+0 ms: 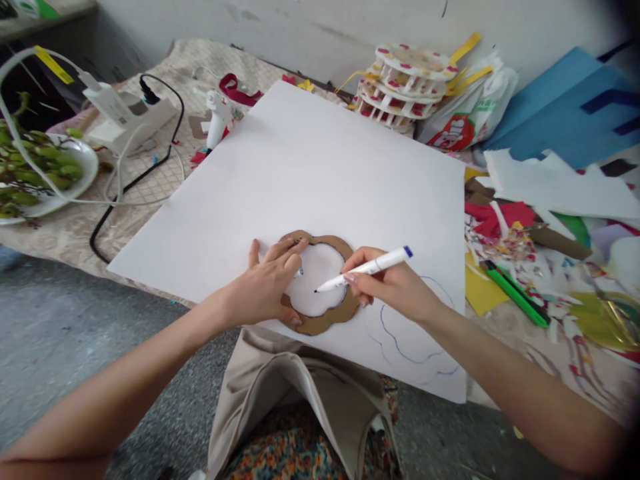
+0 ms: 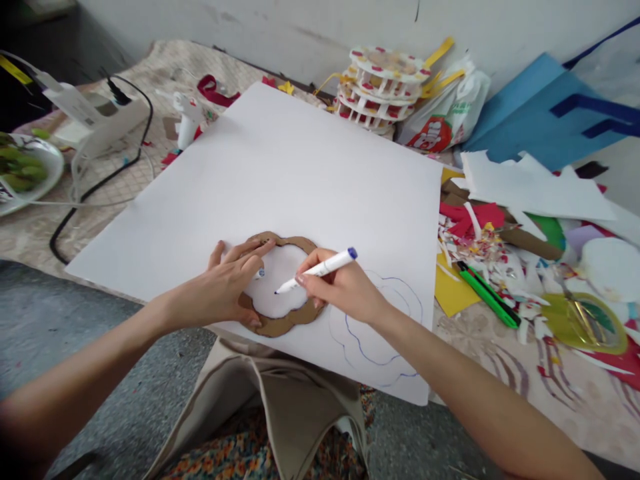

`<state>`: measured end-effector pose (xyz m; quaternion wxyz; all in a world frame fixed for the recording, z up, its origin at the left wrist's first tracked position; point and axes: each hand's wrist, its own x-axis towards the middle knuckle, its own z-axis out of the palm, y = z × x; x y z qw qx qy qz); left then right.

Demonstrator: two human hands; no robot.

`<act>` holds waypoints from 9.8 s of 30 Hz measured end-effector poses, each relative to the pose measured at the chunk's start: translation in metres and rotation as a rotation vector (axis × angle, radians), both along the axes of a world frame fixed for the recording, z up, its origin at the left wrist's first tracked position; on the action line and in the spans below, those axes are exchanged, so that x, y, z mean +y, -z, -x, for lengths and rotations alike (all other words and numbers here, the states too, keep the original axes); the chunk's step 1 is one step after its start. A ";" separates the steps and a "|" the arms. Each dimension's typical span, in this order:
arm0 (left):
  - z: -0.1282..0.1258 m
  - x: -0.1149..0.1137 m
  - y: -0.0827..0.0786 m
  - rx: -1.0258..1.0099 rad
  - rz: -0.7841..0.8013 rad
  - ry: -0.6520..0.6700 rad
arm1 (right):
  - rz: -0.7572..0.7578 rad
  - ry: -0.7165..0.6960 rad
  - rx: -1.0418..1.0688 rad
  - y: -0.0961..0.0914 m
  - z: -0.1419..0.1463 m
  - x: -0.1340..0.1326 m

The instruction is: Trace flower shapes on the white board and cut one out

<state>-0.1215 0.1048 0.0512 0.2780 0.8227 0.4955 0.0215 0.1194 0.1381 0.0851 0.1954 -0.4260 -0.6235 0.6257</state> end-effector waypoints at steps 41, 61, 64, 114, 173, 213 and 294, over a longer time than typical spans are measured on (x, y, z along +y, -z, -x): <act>-0.001 -0.001 -0.002 -0.008 -0.015 -0.003 | 0.155 -0.055 0.025 0.019 0.016 -0.026; -0.002 0.000 -0.004 -0.012 -0.013 0.002 | 0.065 -0.308 -0.247 0.001 0.006 0.025; -0.003 0.000 -0.006 0.019 0.011 -0.003 | 0.070 -0.302 -0.262 0.001 0.005 0.029; 0.017 -0.003 0.004 -0.136 -0.016 -0.051 | -0.431 0.288 0.088 0.050 0.004 0.010; 0.033 -0.008 0.020 -0.239 -0.159 -0.115 | -0.182 -0.122 0.035 0.025 0.062 0.067; 0.034 -0.007 0.022 -0.192 -0.174 -0.109 | -0.517 0.256 -0.134 0.028 0.030 0.046; 0.036 -0.008 0.031 -0.228 -0.220 -0.108 | -0.344 -0.425 -0.171 0.019 0.099 0.060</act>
